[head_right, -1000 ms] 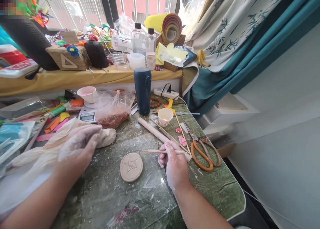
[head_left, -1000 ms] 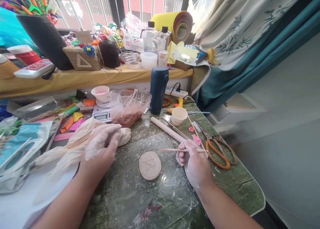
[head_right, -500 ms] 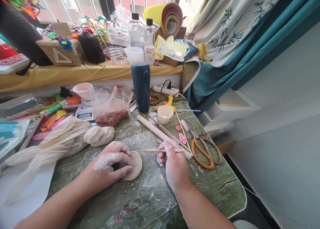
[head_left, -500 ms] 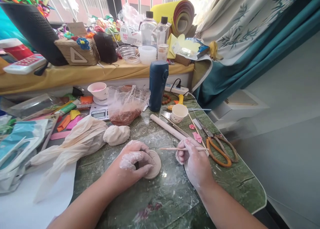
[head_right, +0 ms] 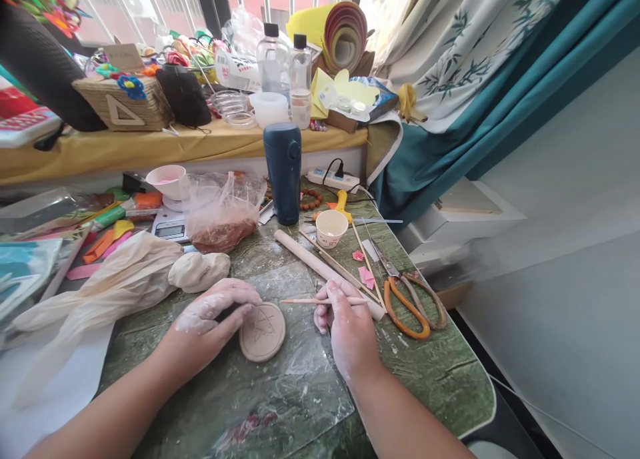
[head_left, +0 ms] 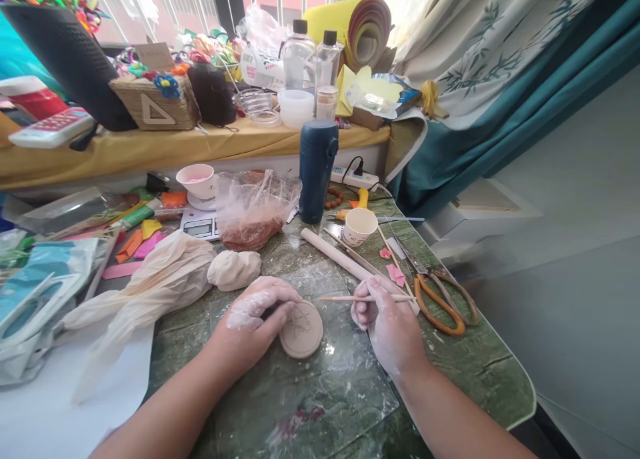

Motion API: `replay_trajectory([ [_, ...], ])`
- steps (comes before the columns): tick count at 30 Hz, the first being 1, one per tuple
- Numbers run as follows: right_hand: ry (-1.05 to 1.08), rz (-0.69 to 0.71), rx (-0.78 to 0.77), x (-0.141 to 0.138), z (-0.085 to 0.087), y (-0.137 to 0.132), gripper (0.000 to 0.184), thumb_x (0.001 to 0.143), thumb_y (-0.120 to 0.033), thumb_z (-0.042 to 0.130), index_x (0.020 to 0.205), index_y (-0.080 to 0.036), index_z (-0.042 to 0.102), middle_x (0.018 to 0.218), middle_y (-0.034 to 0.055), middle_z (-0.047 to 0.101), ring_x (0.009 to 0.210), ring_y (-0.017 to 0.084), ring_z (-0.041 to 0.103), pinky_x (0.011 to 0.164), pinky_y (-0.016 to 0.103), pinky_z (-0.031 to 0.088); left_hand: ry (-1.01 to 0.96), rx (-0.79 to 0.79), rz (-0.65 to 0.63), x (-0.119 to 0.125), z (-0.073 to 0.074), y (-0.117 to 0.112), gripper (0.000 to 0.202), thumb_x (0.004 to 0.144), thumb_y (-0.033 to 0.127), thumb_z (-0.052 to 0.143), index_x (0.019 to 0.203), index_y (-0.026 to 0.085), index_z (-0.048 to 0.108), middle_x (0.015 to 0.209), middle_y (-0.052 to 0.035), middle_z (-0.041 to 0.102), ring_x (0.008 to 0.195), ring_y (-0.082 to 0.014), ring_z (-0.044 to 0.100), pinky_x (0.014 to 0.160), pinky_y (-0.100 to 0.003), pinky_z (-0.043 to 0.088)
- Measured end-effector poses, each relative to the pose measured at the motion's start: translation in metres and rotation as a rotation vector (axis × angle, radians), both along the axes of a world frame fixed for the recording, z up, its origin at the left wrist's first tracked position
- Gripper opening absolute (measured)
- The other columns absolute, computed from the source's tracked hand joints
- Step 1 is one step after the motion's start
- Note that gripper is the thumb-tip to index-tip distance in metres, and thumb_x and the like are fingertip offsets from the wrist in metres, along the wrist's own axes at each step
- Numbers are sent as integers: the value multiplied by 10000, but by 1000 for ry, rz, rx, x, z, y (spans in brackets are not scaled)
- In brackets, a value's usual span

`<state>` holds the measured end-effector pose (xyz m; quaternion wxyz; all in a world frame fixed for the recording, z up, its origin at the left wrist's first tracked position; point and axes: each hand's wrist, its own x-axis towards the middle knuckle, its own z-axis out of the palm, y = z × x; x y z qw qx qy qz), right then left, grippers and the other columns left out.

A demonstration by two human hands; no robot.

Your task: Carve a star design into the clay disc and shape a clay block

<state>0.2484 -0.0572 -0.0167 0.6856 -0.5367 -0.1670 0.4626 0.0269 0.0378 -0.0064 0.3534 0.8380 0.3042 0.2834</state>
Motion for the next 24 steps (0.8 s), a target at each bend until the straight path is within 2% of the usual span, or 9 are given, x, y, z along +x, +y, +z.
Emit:
replay_trajectory([
  [2,4,0,-4,0,-1,1,365,856,-497,772,688,-196,651,559,-29,539,464,97,474,424,212,357,-12,45,24,-6,-2,3,206,1023,198,561,1139,287,706,1104,-23,736,1058,-180,694,999,-355,555],
  [4,-1,0,-3,1,-2,0,369,854,-507,776,696,-198,654,561,-31,539,464,97,475,425,211,353,38,59,-51,-11,-1,4,285,988,265,655,1271,299,662,1244,-47,722,1173,-216,677,1067,-395,541],
  [7,-45,21,30,1,-5,-4,358,864,-510,770,711,-205,661,591,-26,557,488,106,495,441,220,373,158,38,-195,-15,1,4,781,760,424,910,1448,303,561,1438,-104,637,1347,-318,588,1159,-494,492],
  [9,-117,66,46,-1,-7,-9,355,895,-521,744,734,-214,669,622,-18,580,516,118,518,462,232,399,229,30,-218,-15,2,3,944,648,450,976,1475,305,544,1454,-119,626,1378,-359,555,1173,-540,474],
  [14,-346,160,32,-8,-11,-19,382,961,-591,652,825,-237,698,689,-7,623,584,143,561,542,261,474,282,4,-208,-15,2,2,863,675,440,954,1444,307,585,1428,-111,647,1364,-363,562,1164,-550,478],
  [16,-369,127,52,-10,-11,-18,400,955,-622,645,836,-242,684,696,-13,616,593,142,552,550,260,476,270,0,-200,-15,3,1,718,797,451,860,1444,294,591,1436,-113,645,1368,-340,565,1174,-536,473],
  [19,-335,62,36,-9,-12,-11,419,933,-657,653,869,-243,663,692,-26,602,564,128,517,513,242,441,250,0,-136,-15,5,0,377,1029,355,553,1388,272,637,1407,-105,669,1337,-270,603,1184,-498,470],
  [21,-307,46,27,-8,-12,-7,441,915,-678,659,877,-239,650,686,-32,598,543,120,501,486,232,418,245,12,-111,-14,6,-1,344,1041,312,511,1345,266,665,1380,-96,688,1307,-250,627,1179,-478,479],
  [24,-289,44,52,-8,-14,-2,477,888,-707,664,862,-231,638,676,-34,596,529,117,495,465,224,403,244,44,-96,-13,7,-3,362,983,293,600,1337,265,672,1366,-89,698,1293,-252,640,1173,-468,489],
])
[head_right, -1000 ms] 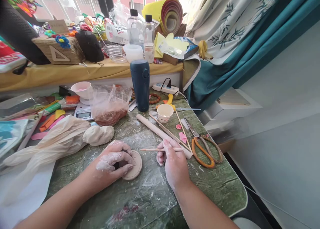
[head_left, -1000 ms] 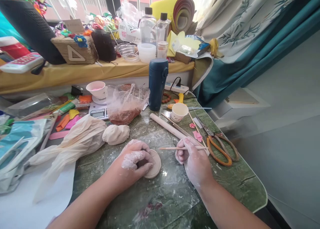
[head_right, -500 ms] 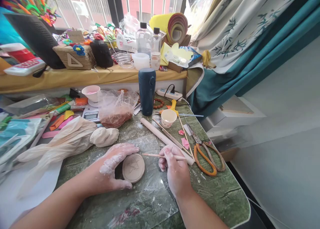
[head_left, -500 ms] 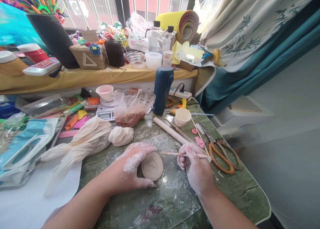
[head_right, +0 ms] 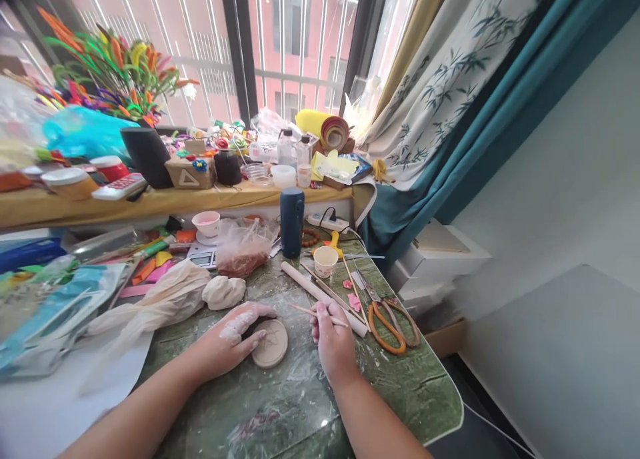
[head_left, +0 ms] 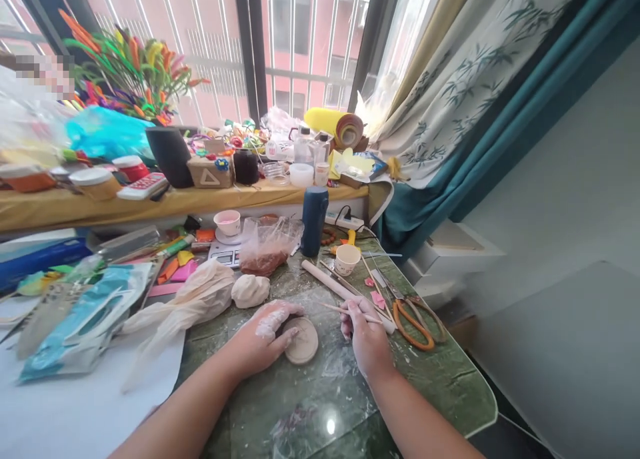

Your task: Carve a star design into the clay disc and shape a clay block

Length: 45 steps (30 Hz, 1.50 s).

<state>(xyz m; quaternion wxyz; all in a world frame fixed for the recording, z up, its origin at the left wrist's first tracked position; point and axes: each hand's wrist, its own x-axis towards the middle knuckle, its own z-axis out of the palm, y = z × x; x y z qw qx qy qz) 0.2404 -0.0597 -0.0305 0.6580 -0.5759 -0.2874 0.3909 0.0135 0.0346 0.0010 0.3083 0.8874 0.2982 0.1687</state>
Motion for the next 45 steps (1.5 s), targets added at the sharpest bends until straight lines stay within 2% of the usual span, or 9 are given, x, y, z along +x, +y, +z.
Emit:
replay_trajectory([
  [6,4,20,54,-1,1,1,502,854,-727,667,842,-226,636,637,-46,581,491,117,488,434,216,374,-65,-95,56,4,-2,1,299,975,360,586,1206,237,731,1257,-86,759,1198,-250,693,1128,-441,514],
  [11,14,90,87,1,2,-1,505,843,-721,673,819,-217,646,623,-35,597,484,126,498,435,224,373,-284,-324,316,9,-9,11,399,957,521,542,1090,194,727,1057,-94,809,1049,-258,742,1026,-402,562],
  [17,-53,181,100,2,-1,-7,474,777,-669,782,821,-212,662,622,-43,595,496,124,489,458,236,379,-233,-263,443,10,-10,9,389,847,582,647,877,205,740,846,-41,766,853,-236,692,828,-340,556],
  [20,-113,222,85,4,2,-9,467,775,-655,798,856,-208,689,640,-32,616,520,136,508,477,249,400,-266,-172,478,12,-9,6,399,905,567,567,812,211,720,827,-42,751,861,-232,681,864,-337,540],
  [23,-146,273,64,4,8,-3,474,833,-680,738,815,-210,683,652,-8,636,536,150,530,488,264,416,-279,-121,417,11,-6,1,406,969,511,484,852,216,737,954,-64,781,984,-249,696,978,-356,513],
  [26,-145,307,51,-2,12,12,512,883,-723,655,792,-219,666,618,-17,594,539,155,528,509,272,435,-278,-217,296,8,-2,-6,359,935,488,597,1138,212,704,1135,-73,779,1079,-250,712,1005,-365,531],
  [29,-143,311,36,-9,9,24,536,889,-750,626,768,-229,645,605,-25,563,541,154,514,520,272,432,-183,-178,168,5,-2,-14,757,698,487,881,1362,241,613,1339,-95,714,1268,-304,651,1124,-428,484],
  [35,-147,371,28,-13,-1,23,486,928,-684,639,755,-230,667,591,-19,574,547,157,514,533,274,421,-1,-18,11,3,-6,-18,991,580,564,958,1458,281,596,1393,-129,678,1349,-415,576,1163,-551,435],
  [45,-279,428,8,-9,1,17,443,989,-589,611,761,-230,737,681,10,613,633,177,545,607,300,422,0,-112,21,1,-5,-10,1002,598,418,990,1490,292,551,1413,-108,646,1337,-356,585,1143,-498,484],
])
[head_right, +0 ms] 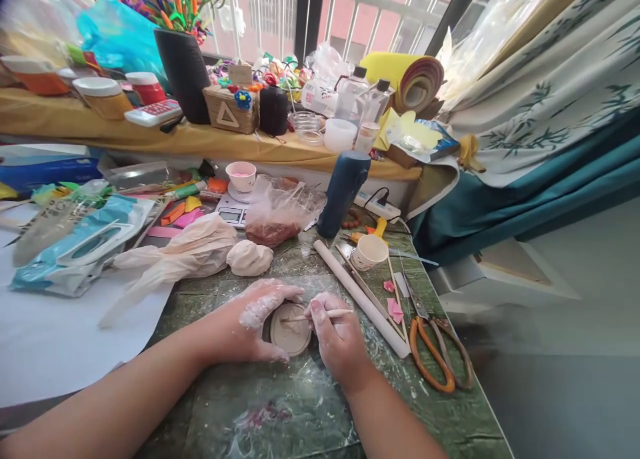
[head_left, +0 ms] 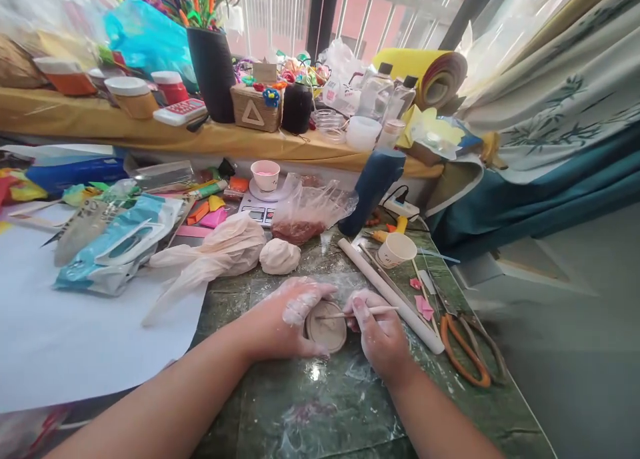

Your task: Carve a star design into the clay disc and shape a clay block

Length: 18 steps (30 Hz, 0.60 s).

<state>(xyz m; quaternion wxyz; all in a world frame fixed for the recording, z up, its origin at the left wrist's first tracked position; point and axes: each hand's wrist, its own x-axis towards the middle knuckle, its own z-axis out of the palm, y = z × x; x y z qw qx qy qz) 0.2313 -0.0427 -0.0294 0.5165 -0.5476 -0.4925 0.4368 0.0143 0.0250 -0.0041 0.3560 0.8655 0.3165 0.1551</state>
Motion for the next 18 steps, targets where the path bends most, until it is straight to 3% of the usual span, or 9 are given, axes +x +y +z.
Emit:
replay_trajectory([
  [10,-7,7,21,0,-1,2,450,1021,-571,573,783,-221,726,659,-2,595,609,167,532,590,289,409,8,-13,4,3,0,1,973,602,412,986,1472,307,565,1415,-103,637,1338,-361,580,1142,-510,481],
  [18,-135,36,126,-1,10,6,379,1062,-438,510,791,-225,668,682,-13,590,640,162,543,642,290,448,32,13,-15,4,2,5,958,603,418,990,1453,288,566,1402,-103,644,1341,-362,571,1158,-522,465],
])
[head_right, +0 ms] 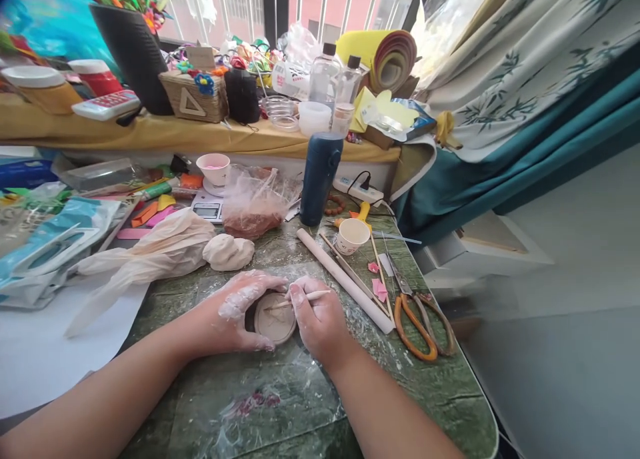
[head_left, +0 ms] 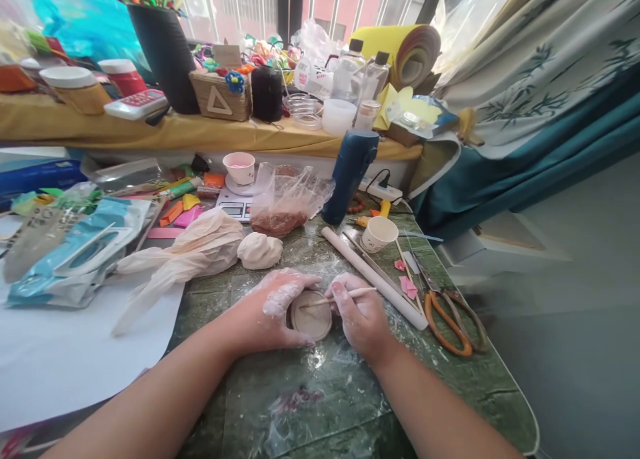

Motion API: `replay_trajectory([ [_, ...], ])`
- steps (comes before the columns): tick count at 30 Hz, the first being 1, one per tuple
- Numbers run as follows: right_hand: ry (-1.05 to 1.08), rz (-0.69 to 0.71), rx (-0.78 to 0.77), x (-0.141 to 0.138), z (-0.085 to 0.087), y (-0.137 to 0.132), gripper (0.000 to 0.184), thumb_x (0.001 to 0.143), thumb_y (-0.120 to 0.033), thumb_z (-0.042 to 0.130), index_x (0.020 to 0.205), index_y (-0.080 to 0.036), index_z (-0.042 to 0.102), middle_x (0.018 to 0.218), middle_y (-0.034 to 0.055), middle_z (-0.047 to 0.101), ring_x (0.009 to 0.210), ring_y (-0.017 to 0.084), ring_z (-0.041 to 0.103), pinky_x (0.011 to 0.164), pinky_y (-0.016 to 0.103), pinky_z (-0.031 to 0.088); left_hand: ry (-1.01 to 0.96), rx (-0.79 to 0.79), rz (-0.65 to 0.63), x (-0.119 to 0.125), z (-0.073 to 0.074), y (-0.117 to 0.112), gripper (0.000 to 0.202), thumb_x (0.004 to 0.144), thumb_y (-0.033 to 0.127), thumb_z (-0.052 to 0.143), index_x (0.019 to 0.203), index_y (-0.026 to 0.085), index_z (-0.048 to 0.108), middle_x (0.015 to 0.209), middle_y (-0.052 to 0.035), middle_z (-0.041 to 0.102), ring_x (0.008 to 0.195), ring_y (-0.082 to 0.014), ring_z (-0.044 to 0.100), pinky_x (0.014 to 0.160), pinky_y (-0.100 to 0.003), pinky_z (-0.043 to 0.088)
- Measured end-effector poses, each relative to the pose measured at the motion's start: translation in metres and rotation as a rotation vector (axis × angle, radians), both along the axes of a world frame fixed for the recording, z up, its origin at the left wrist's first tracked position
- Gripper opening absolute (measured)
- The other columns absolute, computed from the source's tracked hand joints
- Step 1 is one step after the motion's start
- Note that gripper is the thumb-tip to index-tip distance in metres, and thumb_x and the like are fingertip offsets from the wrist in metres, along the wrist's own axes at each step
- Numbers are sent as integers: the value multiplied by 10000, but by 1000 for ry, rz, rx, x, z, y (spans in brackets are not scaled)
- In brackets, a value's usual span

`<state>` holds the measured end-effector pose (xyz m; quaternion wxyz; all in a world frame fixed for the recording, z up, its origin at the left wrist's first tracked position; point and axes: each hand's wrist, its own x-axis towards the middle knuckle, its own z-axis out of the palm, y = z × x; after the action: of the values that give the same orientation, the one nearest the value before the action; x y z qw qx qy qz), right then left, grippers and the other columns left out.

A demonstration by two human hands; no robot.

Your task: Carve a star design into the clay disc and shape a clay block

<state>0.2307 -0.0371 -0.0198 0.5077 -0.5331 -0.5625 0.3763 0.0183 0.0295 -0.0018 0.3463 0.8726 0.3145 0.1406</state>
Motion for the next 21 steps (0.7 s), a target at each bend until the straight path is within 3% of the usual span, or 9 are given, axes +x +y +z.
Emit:
replay_trajectory([
  [3,-35,-55,66,-1,5,1,203,1032,-365,548,1016,-239,706,853,7,658,799,190,613,770,315,504,-7,11,-12,0,-2,1,943,617,421,985,1450,289,562,1421,-108,632,1345,-360,566,1165,-525,455],
  [7,61,-28,84,-4,4,1,301,1028,-325,539,1308,-270,632,1013,31,662,948,210,633,856,346,525,-18,9,-19,0,-3,2,942,621,417,985,1451,292,558,1431,-109,626,1343,-360,568,1158,-528,458],
  [21,178,-44,22,4,0,0,257,1057,-349,510,1272,-273,630,932,16,613,746,164,548,635,288,457,8,6,-33,-1,-3,2,956,649,431,971,1483,284,529,1426,-114,623,1364,-364,550,1176,-542,445],
])
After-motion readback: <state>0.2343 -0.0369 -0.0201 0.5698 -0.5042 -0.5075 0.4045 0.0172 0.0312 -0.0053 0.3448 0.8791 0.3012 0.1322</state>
